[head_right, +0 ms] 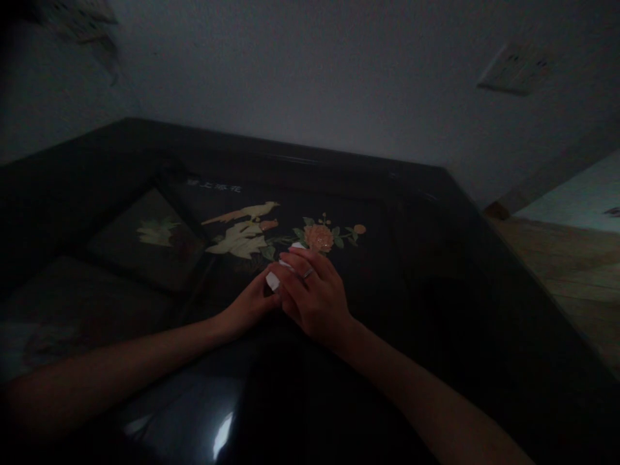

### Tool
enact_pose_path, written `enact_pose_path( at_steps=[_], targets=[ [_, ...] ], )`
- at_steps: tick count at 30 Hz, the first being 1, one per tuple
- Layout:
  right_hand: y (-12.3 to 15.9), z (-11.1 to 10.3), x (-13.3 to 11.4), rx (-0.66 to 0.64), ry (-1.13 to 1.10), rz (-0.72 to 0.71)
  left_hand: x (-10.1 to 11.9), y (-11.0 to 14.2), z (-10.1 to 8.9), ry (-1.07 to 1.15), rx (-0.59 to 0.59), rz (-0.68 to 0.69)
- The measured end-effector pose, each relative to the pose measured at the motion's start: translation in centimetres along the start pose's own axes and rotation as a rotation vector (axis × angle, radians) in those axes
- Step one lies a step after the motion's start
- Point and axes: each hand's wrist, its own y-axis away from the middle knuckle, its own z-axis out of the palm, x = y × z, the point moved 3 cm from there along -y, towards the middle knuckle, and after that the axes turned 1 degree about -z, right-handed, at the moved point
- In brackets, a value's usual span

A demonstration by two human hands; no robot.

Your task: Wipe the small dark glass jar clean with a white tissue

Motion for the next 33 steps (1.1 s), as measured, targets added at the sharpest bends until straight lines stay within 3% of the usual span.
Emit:
enact_pose_path(
  at_steps=[4,13,18,22,27,33],
  targets=[
    [-0.2,-0.2,0.2,0.012,-0.086,0.069,0.0,-0.1,0.0,0.012,-0.01,0.001],
    [1.0,1.0,2.3,0.22,-0.654,0.69,0.3,0.2,0.1,0.119,-0.104,-0.078],
    [2.0,2.1,2.9,0.262,-0.768,0.833,0.4,0.2,0.1,0.127,-0.089,-0.08],
    [1.6,1.5,2.7,0.217,-0.686,0.75,0.3,0.2,0.1,0.107,-0.081,-0.087],
    [0.6,0.0,1.5,0.112,-0.364,0.37,0.1,0.0,0.2,0.148,-0.086,-0.052],
    [0.2,-0.1,0.2,-0.014,0.007,0.041,0.1,-0.1,0.3,0.091,-0.056,-0.027]
  ],
)
